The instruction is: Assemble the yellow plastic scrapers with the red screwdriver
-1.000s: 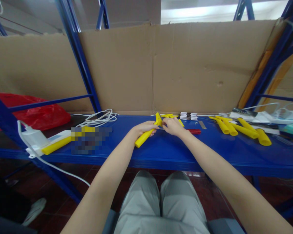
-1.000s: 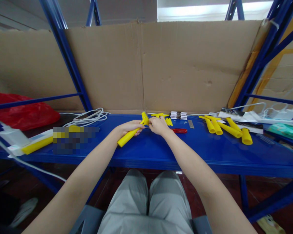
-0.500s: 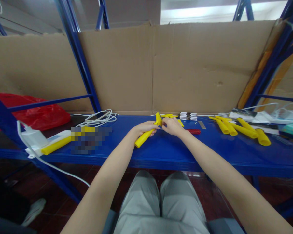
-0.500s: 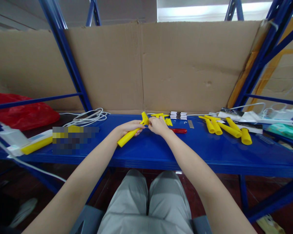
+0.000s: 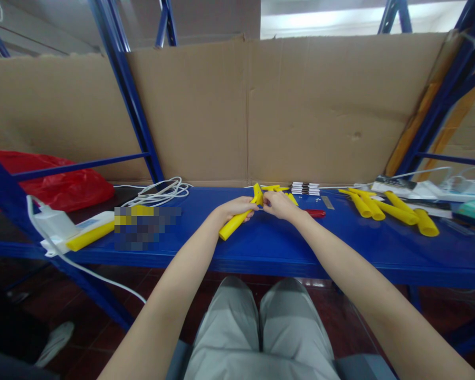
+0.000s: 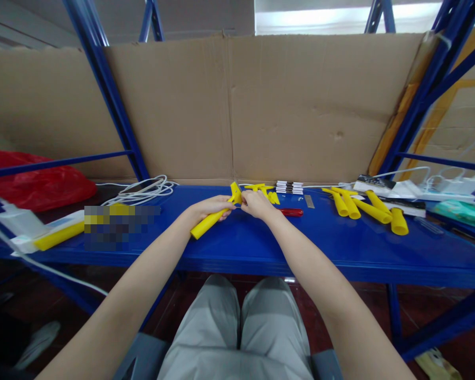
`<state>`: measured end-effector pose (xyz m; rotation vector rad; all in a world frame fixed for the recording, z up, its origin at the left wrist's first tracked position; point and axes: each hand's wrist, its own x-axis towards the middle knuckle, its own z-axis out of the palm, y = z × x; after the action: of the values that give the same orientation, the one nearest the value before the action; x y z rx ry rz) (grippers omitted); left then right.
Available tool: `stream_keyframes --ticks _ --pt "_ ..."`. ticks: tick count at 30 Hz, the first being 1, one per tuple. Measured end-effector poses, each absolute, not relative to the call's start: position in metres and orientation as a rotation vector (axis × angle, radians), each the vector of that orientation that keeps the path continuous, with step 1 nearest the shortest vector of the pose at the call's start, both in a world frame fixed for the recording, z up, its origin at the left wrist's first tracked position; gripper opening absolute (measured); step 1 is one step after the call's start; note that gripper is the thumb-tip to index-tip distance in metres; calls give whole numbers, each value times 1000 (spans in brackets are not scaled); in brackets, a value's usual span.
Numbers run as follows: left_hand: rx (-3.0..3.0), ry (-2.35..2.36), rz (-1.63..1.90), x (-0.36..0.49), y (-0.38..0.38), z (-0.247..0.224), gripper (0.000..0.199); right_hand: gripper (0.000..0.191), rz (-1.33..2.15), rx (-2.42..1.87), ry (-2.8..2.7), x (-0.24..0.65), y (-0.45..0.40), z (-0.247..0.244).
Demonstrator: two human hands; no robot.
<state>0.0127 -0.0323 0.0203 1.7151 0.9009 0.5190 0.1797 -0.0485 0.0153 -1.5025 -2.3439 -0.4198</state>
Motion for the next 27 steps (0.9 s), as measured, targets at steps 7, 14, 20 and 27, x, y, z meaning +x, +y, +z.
stream_keyframes --ticks 7,14,20,27 --pt "1735 948 499 15 -38 23 12 14 -433 -1491 -2419 178 -52 20" --pt "1730 962 503 18 -40 24 12 20 -519 -1492 -2469 177 -53 21" --pt "1709 980 515 19 -42 25 13 24 -611 -1494 -2490 176 -52 19" --pt "1693 978 501 19 -43 26 12 24 -618 -1489 -2516 173 -53 21"
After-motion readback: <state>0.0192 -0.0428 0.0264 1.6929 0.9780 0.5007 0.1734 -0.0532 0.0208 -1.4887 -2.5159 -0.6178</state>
